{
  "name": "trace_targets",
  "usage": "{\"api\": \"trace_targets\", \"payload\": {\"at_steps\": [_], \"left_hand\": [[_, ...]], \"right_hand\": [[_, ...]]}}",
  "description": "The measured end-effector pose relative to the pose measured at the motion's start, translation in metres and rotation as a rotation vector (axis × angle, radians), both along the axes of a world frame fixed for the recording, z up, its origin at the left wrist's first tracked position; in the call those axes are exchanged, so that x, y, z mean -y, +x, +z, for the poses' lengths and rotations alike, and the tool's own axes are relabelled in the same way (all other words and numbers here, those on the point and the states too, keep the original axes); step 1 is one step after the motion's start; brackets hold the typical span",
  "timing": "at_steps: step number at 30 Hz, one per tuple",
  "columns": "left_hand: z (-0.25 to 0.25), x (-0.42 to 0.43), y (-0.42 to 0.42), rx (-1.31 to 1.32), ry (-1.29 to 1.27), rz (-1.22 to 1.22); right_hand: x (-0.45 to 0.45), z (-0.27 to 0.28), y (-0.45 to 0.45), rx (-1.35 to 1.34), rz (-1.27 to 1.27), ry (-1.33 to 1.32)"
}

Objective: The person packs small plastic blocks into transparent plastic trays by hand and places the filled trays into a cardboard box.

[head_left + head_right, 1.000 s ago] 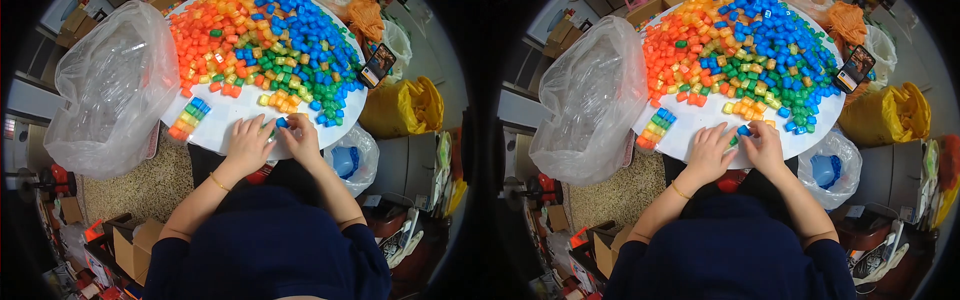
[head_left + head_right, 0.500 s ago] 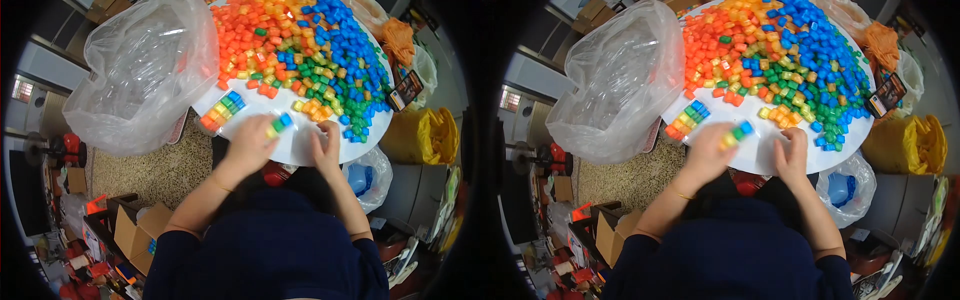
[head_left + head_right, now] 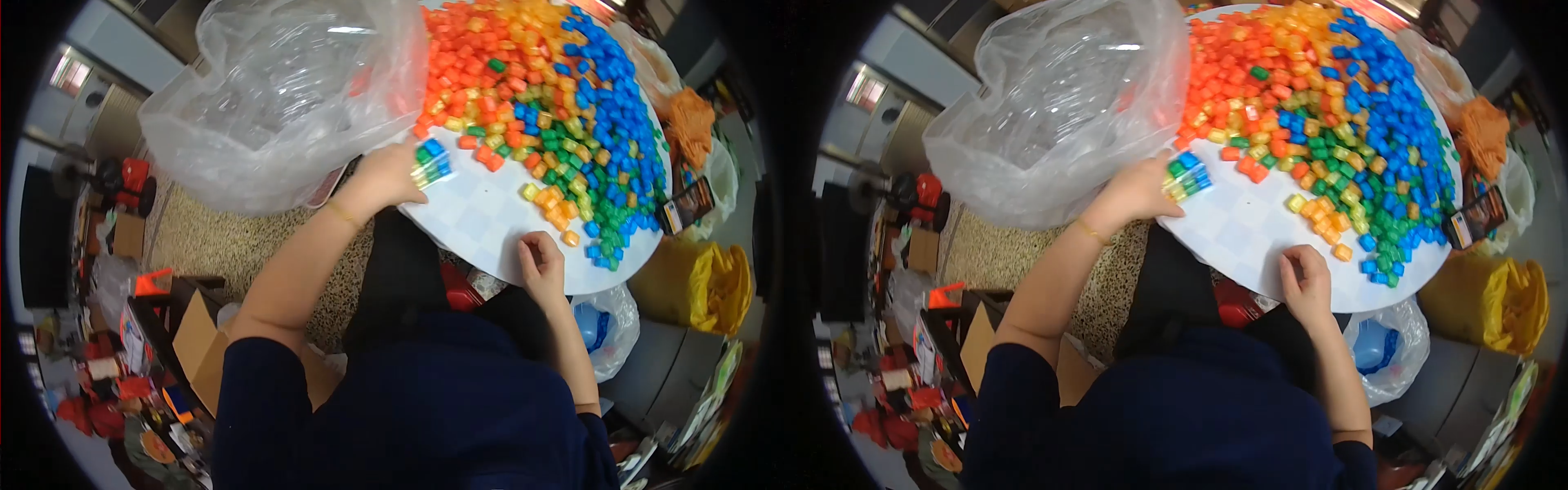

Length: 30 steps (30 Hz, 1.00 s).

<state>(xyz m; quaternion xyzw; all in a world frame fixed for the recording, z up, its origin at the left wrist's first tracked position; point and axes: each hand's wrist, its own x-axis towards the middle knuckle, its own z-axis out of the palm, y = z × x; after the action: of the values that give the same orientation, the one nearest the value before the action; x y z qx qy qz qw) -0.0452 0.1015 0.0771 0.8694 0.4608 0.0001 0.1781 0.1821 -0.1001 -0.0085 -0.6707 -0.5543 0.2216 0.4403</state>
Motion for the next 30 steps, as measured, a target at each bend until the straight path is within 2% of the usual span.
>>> {"api": "trace_targets", "payload": {"at_steps": [1,5,9,10,12,15,19,21,23,24,26,28,30], "left_hand": [[-0.007,0.000,0.004,-0.059,-0.032,-0.032],[-0.027,0.006,0.011,0.046,0.128,0.005],[-0.028,0.005,0.017,0.070,0.097,0.012],[-0.042,0.000,0.022,0.190,0.165,0.024],[-0.039,0.002,0.019,0.184,0.224,-0.013],[-0.022,0.023,-0.011,0.212,0.185,0.073],[0.031,0.120,-0.144,0.480,0.259,0.381],[0.049,0.182,-0.221,0.431,0.191,0.630],[0.034,0.250,-0.288,0.166,0.293,0.914],[0.022,0.283,-0.316,0.089,0.250,1.062],[-0.018,0.344,-0.354,-0.077,0.097,1.375],[-0.056,0.386,-0.364,-0.037,-0.164,1.647],[-0.131,0.428,-0.378,-0.141,-0.135,1.650]], "right_hand": [[0.000,0.001,-0.001,0.022,0.029,0.022],[0.001,-0.009,0.004,-0.006,0.035,-0.026],[-0.002,-0.015,0.012,-0.044,0.036,-0.010],[-0.003,-0.016,0.013,-0.046,0.044,-0.011],[-0.006,-0.022,0.019,-0.053,0.068,0.001],[-0.011,-0.031,0.031,-0.046,0.068,0.012],[-0.016,-0.036,0.040,0.021,0.075,0.044],[-0.020,-0.043,0.050,0.040,0.100,0.036],[-0.022,-0.043,0.055,0.088,0.126,0.052],[-0.025,-0.052,0.067,0.084,0.126,0.035],[-0.026,-0.044,0.063,0.143,0.107,0.007],[-0.029,-0.044,0.064,0.151,0.124,0.009],[-0.032,-0.045,0.065,0.157,0.124,0.022]]}}
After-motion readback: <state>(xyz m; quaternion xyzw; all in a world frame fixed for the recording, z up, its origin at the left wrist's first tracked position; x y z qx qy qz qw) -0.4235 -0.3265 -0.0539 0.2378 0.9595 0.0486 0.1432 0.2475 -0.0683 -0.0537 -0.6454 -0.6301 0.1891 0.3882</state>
